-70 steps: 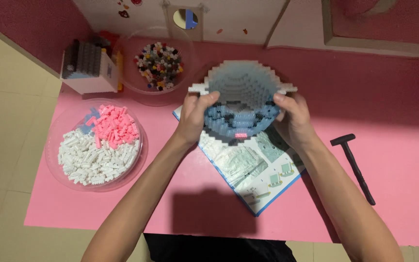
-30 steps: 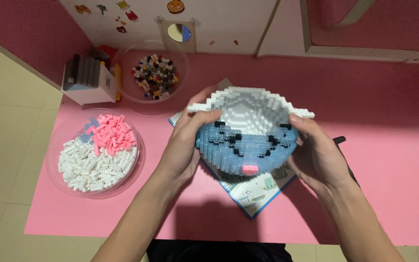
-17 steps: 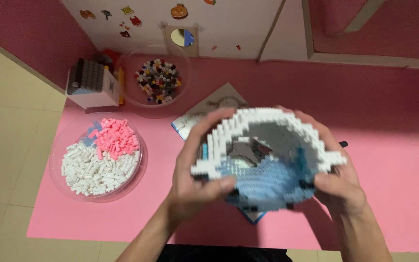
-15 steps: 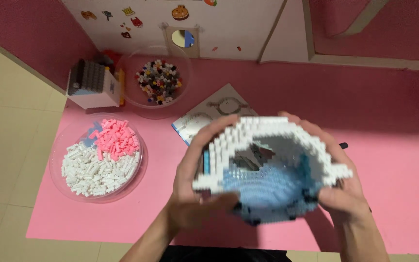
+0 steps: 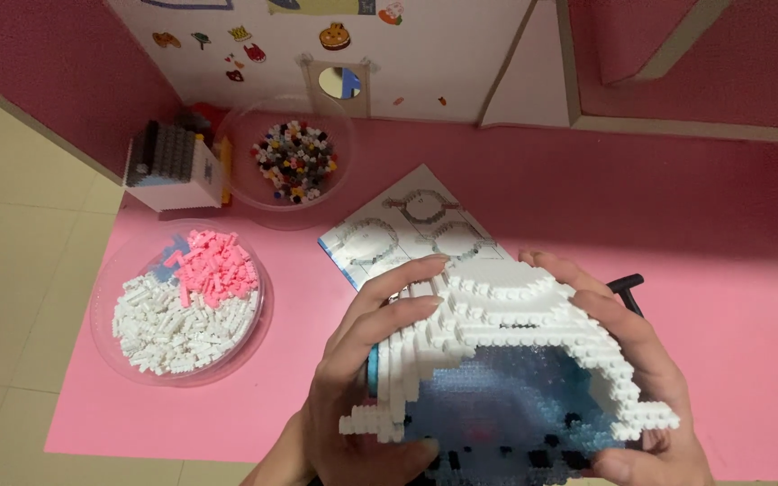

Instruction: Assemble a micro-block character figure following an instruction manual.

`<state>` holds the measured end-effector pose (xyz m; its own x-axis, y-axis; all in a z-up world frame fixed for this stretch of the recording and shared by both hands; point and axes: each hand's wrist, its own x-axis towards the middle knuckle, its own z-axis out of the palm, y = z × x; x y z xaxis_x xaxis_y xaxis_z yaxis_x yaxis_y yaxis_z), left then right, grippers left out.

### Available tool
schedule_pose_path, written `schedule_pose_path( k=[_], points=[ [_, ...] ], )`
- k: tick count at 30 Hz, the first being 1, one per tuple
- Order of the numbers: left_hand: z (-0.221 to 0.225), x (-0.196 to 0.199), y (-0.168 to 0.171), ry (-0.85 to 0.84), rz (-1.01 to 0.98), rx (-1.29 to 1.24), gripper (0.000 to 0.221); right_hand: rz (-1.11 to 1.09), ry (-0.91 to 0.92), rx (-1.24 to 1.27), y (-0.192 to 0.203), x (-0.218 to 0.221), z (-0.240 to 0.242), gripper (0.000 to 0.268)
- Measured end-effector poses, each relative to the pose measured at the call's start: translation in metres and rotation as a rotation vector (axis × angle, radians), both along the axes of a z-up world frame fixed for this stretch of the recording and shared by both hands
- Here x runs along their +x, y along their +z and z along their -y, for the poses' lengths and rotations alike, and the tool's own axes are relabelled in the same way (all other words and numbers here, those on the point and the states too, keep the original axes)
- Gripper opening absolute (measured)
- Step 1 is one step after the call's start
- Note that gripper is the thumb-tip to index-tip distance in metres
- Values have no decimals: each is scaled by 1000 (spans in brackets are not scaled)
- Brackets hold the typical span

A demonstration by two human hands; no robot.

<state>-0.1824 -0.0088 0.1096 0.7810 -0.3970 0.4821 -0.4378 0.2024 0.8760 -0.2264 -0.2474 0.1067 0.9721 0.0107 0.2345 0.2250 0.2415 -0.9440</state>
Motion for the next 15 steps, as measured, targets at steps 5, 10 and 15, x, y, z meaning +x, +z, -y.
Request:
schedule_pose_path(
  k=[5, 10, 15],
  points=[
    [-1, 0, 0, 5, -62, 21, 87, -19, -25, 9, 2, -2, -5, 87],
    [-4, 1, -1, -11, -63, 6, 87, -41, -14, 58, 1, -2, -7, 88],
    [-10, 13, -28, -3, -24, 75, 91, -89, 4, 96, -24, 14, 5, 97]
  ],
)
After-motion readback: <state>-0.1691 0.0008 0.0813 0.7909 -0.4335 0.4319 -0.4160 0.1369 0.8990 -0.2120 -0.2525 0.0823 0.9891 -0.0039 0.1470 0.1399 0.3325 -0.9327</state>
